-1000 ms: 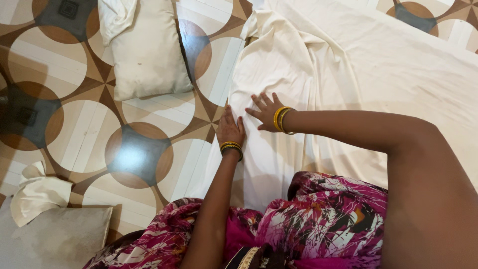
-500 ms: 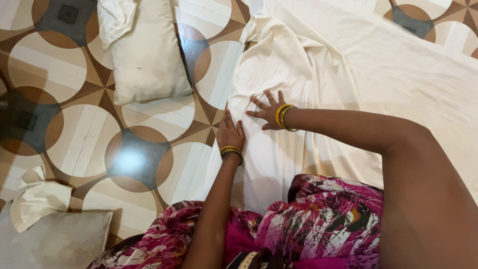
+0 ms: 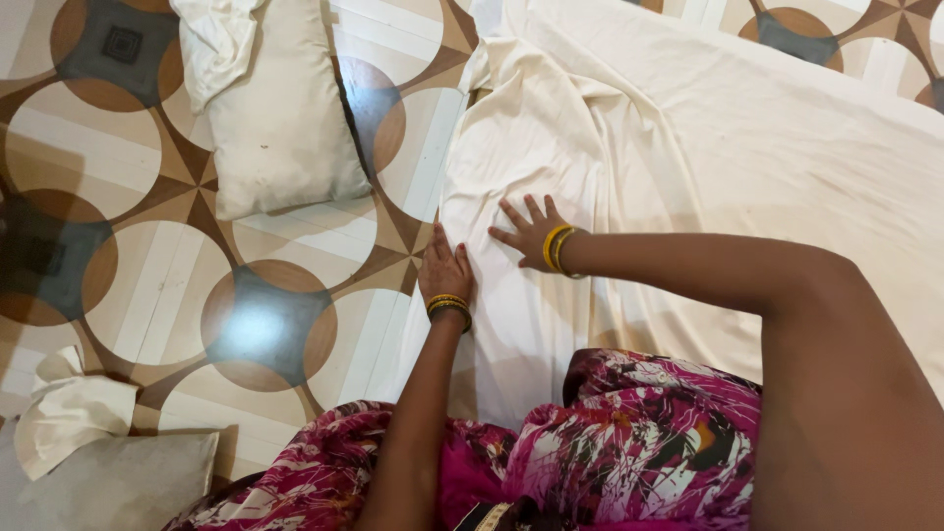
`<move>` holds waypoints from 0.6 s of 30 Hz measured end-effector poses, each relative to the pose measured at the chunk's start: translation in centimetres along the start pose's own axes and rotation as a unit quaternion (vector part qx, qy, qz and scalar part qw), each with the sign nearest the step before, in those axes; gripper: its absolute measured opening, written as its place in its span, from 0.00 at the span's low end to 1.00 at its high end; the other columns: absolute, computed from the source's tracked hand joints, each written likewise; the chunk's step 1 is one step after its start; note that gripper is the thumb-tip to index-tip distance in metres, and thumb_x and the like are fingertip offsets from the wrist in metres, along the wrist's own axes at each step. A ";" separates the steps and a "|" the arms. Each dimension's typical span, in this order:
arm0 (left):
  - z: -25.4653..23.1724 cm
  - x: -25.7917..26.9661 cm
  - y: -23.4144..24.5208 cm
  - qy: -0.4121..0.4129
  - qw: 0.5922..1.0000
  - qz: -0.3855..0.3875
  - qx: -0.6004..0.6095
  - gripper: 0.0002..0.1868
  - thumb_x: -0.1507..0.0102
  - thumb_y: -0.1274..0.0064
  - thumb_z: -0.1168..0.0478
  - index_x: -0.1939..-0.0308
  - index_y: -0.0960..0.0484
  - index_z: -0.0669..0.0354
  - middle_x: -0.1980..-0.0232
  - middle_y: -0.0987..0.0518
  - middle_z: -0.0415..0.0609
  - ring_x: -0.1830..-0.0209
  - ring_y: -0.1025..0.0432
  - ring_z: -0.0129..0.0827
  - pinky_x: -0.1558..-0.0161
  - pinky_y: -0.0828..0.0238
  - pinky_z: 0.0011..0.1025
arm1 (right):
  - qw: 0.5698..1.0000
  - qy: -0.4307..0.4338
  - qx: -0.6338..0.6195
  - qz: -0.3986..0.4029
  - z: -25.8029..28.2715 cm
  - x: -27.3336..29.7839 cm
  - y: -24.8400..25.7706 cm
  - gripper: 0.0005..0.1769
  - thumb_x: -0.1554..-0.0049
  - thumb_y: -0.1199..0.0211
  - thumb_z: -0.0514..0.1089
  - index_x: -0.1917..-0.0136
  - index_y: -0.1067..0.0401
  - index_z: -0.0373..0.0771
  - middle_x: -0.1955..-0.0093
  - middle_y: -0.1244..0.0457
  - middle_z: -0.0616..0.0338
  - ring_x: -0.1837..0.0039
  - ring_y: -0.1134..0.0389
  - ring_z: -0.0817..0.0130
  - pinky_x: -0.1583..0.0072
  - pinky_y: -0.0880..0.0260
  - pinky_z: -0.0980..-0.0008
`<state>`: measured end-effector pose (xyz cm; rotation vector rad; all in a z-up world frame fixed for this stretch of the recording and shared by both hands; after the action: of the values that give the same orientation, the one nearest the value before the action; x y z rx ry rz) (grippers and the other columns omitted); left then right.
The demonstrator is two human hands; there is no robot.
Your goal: The person smooths and begins folding a large white bedsheet by hand on a mattress placed on a tiled floor.
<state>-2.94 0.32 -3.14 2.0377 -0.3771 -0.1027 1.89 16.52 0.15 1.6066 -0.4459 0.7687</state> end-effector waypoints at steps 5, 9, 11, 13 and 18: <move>0.1 0.0 0.0 0.012 1.000 0.011 0.004 0.34 0.29 0.63 0.46 0.21 0.45 0.56 0.29 0.31 0.55 0.34 0.31 0.44 0.39 0.33 0.40 | 0.997 -0.054 -0.018 0.048 -0.1 2.3 -2.7 0.56 0.41 0.40 0.69 0.15 0.72 0.57 0.14 0.76 0.42 0.16 0.69 0.31 0.25 0.61 0.28; -0.4 0.2 0.9 0.011 1.000 0.004 0.018 0.34 0.29 0.63 0.47 0.21 0.44 0.55 0.32 0.30 0.55 0.36 0.30 0.45 0.41 0.32 0.41 | 0.995 -0.048 -0.033 0.081 -0.6 3.2 -2.3 0.58 0.42 0.40 0.69 0.15 0.75 0.62 0.13 0.77 0.47 0.15 0.69 0.35 0.25 0.60 0.27; -0.6 0.2 1.3 0.004 1.000 -0.009 0.020 0.33 0.29 0.62 0.47 0.22 0.44 0.55 0.34 0.29 0.55 0.37 0.30 0.45 0.41 0.32 0.41 | 0.995 -0.042 -0.035 0.082 -0.8 3.3 -2.1 0.56 0.42 0.40 0.69 0.15 0.74 0.63 0.13 0.78 0.48 0.15 0.69 0.35 0.25 0.60 0.27; -0.6 0.1 1.2 0.012 1.000 0.001 0.018 0.33 0.29 0.62 0.47 0.22 0.44 0.54 0.36 0.28 0.55 0.39 0.29 0.45 0.42 0.31 0.42 | 0.995 -0.038 -0.036 0.081 -0.9 3.3 -2.1 0.56 0.41 0.40 0.68 0.15 0.74 0.64 0.12 0.78 0.49 0.15 0.69 0.35 0.25 0.59 0.28; -0.1 0.1 0.4 0.033 0.999 0.038 0.013 0.34 0.29 0.63 0.47 0.20 0.45 0.54 0.37 0.28 0.55 0.41 0.29 0.45 0.43 0.31 0.41 | 0.996 -0.030 -0.034 0.072 -0.8 3.1 -2.3 0.56 0.42 0.40 0.69 0.15 0.73 0.63 0.13 0.77 0.47 0.16 0.69 0.34 0.24 0.61 0.30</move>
<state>-2.87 0.18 -2.77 2.0435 -0.4152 0.0158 5.45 18.20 0.72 1.5494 -0.6296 0.8060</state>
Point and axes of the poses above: each hand's wrist, its own x-axis away from the middle knuckle, its own y-axis out of the back of the hand, z = x × y, the point moved 9 cm from there along -x, towards the middle knuckle
